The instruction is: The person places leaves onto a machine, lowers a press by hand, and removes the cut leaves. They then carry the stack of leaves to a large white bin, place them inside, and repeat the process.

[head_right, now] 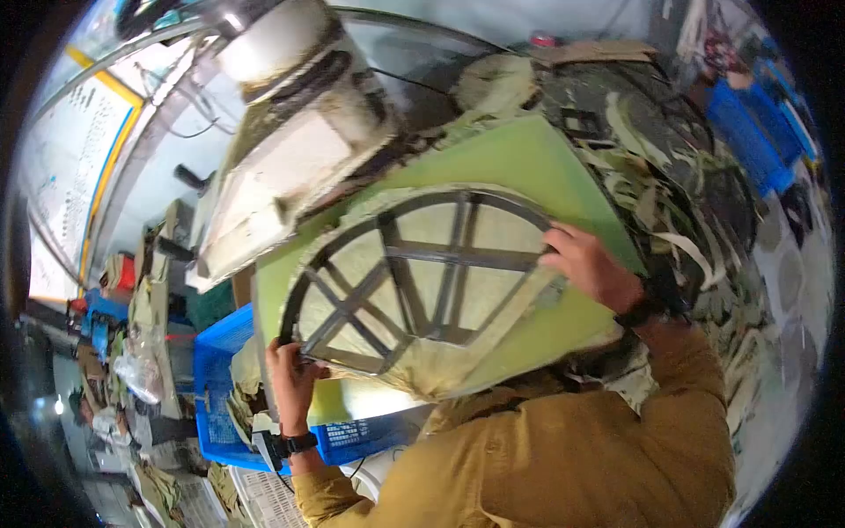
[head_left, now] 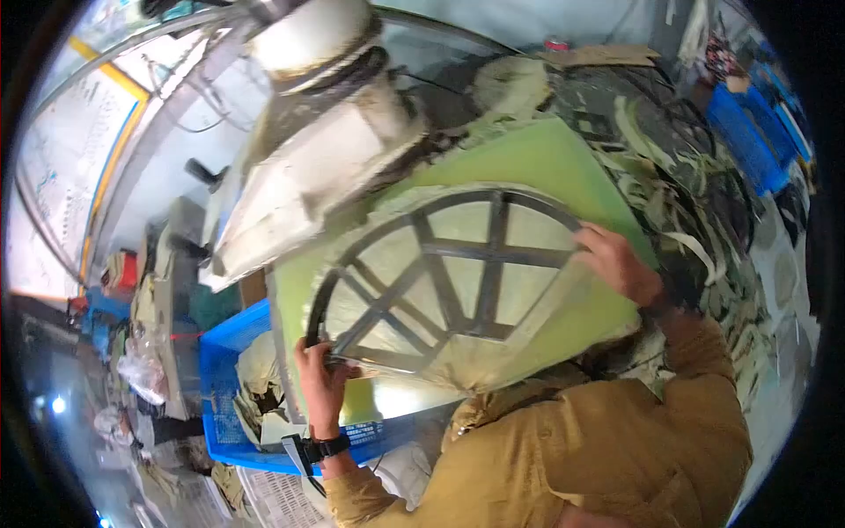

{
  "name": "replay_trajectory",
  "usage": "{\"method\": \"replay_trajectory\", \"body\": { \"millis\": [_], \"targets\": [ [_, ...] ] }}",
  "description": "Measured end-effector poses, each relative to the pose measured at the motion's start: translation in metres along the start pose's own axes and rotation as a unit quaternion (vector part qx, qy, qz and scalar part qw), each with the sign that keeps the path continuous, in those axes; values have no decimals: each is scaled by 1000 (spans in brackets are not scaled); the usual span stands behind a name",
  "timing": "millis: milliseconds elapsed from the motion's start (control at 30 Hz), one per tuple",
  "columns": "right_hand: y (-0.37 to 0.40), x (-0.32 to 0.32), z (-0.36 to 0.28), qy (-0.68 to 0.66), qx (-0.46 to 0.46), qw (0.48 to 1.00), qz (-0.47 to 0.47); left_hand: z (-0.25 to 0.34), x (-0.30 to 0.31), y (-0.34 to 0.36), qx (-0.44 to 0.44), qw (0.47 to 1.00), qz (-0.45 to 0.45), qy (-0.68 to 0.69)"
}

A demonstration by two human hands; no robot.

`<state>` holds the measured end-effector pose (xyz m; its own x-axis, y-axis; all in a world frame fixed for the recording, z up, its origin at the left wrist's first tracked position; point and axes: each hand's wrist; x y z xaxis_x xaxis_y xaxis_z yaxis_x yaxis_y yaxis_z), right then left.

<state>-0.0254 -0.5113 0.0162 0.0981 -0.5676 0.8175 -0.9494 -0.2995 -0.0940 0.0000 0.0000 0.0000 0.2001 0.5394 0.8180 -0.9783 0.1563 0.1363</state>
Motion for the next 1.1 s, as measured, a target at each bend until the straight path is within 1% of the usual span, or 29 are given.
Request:
{"method": "replay_trajectory", "body": {
  "millis": [33, 67, 100, 167, 200, 233, 267, 300, 333, 367, 400, 433, 467, 500, 533, 567, 633, 667, 733, 767, 800, 833, 867, 900, 933, 967, 1033, 1067, 1100],
  "targets": [
    [3, -6, 0, 12, -6, 1000, 21, 20, 15, 5, -1, 1000, -24, -7],
    [8, -11, 6, -18, -13, 999, 24, 41, 32, 9, -41, 997, -33, -48],
    [1, 18, 6, 19, -30, 999, -2, 14, 8, -10, -74, 997, -8, 30],
    [-2, 6, -12, -146, -76, 986, 17, -7, 69, -19, -54, 993, 1, 101],
    [5, -3, -12, -147, -78, 986, 34, 4, 107, -23, -3, 997, 23, 69],
    [12, -6, -4, -133, -79, 986, 54, -44, 123, -48, -77, 988, 77, 112],
    [19, -9, 4, -130, -71, 987, 54, -21, 156, -59, -82, 992, 85, 40],
    [24, -13, 11, -136, -100, 981, 95, -22, 171, -80, -103, 972, 163, 135],
    [27, -16, 11, -141, -130, 972, 138, -29, 198, -105, -131, 964, 227, 36],
    [28, -17, 2, -138, -126, 972, 143, -51, 218, -139, -123, 944, 304, 32],
    [32, -16, -10, -130, -147, 970, 145, -28, 238, -148, -61, 946, 319, 10],
    [35, -16, -20, -122, -170, 966, 150, -58, 253, -186, -59, 903, 421, -71],
    [37, -19, -31, -116, -176, 964, 160, -88, 265, -217, -76, 900, 425, -62],
    [41, -21, -45, -112, -174, 968, 144, -108, 274, -241, -94, 899, 425, -50],
    [47, -21, -58, -107, -178, 970, 128, -115, 281, -249, -67, 924, 377, 20],
    [50, -20, -72, -94, -200, 966, 136, -117, 280, -254, -38, 944, 316, 88],
    [51, -21, -92, -125, -191, 966, 119, -112, 265, -263, -81, 884, 364, 281],
    [55, -22, -99, -122, -214, 961, 123, -108, 260, -258, -91, 892, 354, 267],
    [56, -20, -106, -150, -194, 961, 130, -102, 254, -248, -100, 893, 351, 264],
    [59, -19, -108, -148, -202, 960, 130, -102, 252, -240, -95, 888, 359, 272],
    [60, -21, -108, -141, -176, 965, 133, -88, 246, -217, -88, 906, 356, 212],
    [59, -24, -107, -137, -146, 970, 136, -87, 240, -203, -88, 906, 359, 208],
    [57, -28, -105, -142, -141, 970, 136, -85, 237, -188, -81, 908, 373, 174],
    [57, -31, -105, -128, -106, 976, 140, -83, 232, -171, -70, 910, 384, 138],
    [56, -33, -104, -114, -68, 980, 147, -65, 216, -148, -112, 880, 432, 162],
    [54, -35, -103, -120, -62, 980, 145, -53, 210, -121, -77, 889, 414, 179],
    [50, -36, -103, -103, 15, 984, 142, -34, 195, -77, -20, 875, 414, 251],
    [48, -31, -107, -108, 19, 984, 142, -18, 186, -52, -3, 877, 399, 267],
    [45, -24, -116, -97, 43, 986, 131, 0, 179, -27, 13, 879, 383, 283]
  ]
}}
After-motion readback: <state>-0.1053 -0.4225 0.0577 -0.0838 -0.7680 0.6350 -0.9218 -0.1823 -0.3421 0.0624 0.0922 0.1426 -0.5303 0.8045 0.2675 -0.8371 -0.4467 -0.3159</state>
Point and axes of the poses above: each hand's wrist, its own y-axis away from the middle knuckle, its own x-axis out of the back of the hand, z = x × y, and after that the axes turned 13 degrees about -z, right-handed
